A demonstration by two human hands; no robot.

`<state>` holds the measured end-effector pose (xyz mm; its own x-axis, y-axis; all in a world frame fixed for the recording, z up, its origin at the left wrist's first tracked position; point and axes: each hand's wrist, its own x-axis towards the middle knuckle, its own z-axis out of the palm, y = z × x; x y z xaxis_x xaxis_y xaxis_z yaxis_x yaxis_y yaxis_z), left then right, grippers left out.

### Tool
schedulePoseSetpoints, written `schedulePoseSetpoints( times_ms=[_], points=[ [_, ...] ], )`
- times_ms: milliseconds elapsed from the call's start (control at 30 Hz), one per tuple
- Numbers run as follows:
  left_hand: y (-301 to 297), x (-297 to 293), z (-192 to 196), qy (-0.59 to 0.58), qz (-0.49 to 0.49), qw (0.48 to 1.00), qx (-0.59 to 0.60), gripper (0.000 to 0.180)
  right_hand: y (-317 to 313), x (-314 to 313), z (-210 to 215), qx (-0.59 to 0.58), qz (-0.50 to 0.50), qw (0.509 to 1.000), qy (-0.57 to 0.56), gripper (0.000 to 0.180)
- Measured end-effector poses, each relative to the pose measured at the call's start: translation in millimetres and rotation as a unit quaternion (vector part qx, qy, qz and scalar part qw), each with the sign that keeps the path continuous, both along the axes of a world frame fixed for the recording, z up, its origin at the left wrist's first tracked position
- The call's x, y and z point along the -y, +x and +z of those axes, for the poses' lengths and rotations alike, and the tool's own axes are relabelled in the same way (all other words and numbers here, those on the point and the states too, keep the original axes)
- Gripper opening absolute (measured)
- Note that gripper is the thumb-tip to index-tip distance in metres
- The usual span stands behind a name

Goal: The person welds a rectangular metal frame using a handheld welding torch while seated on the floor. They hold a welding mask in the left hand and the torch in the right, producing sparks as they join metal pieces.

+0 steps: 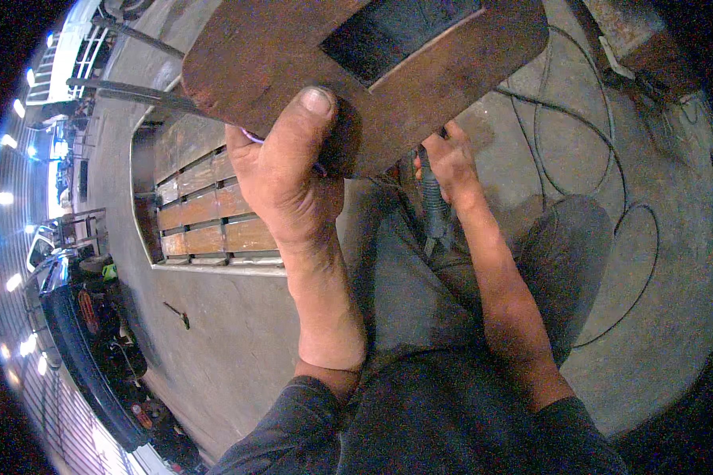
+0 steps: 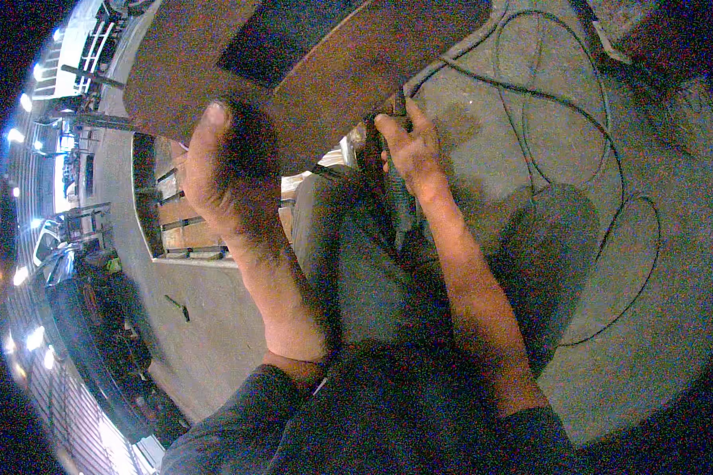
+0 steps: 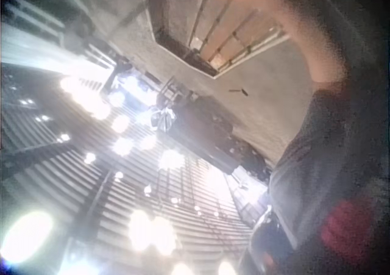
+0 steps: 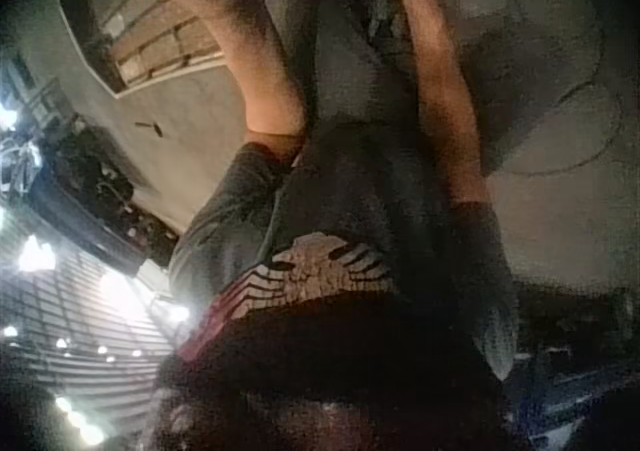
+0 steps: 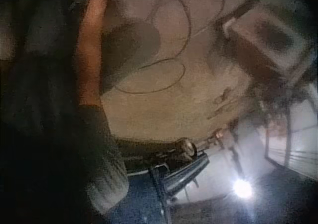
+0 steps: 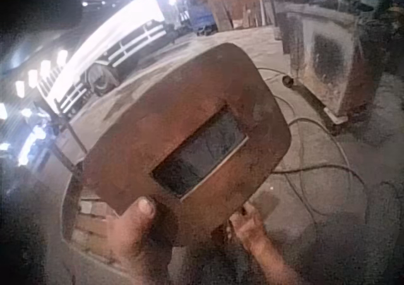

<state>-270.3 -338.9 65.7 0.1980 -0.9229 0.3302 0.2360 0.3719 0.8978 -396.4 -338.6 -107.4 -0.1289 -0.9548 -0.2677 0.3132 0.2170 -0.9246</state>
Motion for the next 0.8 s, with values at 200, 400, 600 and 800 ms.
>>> schedulePoseSetpoints(
  times_ms=[200, 400, 600, 800],
  points=[
    [9.6, -1.1, -6.0, 0.003, -0.024, 1.000, 0.013, 0.049, 8.9, -3.5, -13.0, -0.030, -0.042, 0.998, 0.044, 0.046],
    [16.4, 4.2, -17.5, 0.008, 0.025, 0.999, -0.028, 0.037, 6.5, 0.1, -11.4, 0.017, -0.007, 0.997, 0.072, 0.044],
    [29.1, 11.4, -15.1, -0.032, 0.023, 0.993, -0.113, 0.035, 10.1, 2.2, -0.8, 0.011, 0.012, 0.996, 0.087, 0.050],
    [31.3, 14.9, -19.0, -0.059, 0.090, 0.993, -0.043, 0.034, 16.2, -9.6, -40.7, 0.149, -0.052, 0.981, -0.114, 0.033]
  ],
)
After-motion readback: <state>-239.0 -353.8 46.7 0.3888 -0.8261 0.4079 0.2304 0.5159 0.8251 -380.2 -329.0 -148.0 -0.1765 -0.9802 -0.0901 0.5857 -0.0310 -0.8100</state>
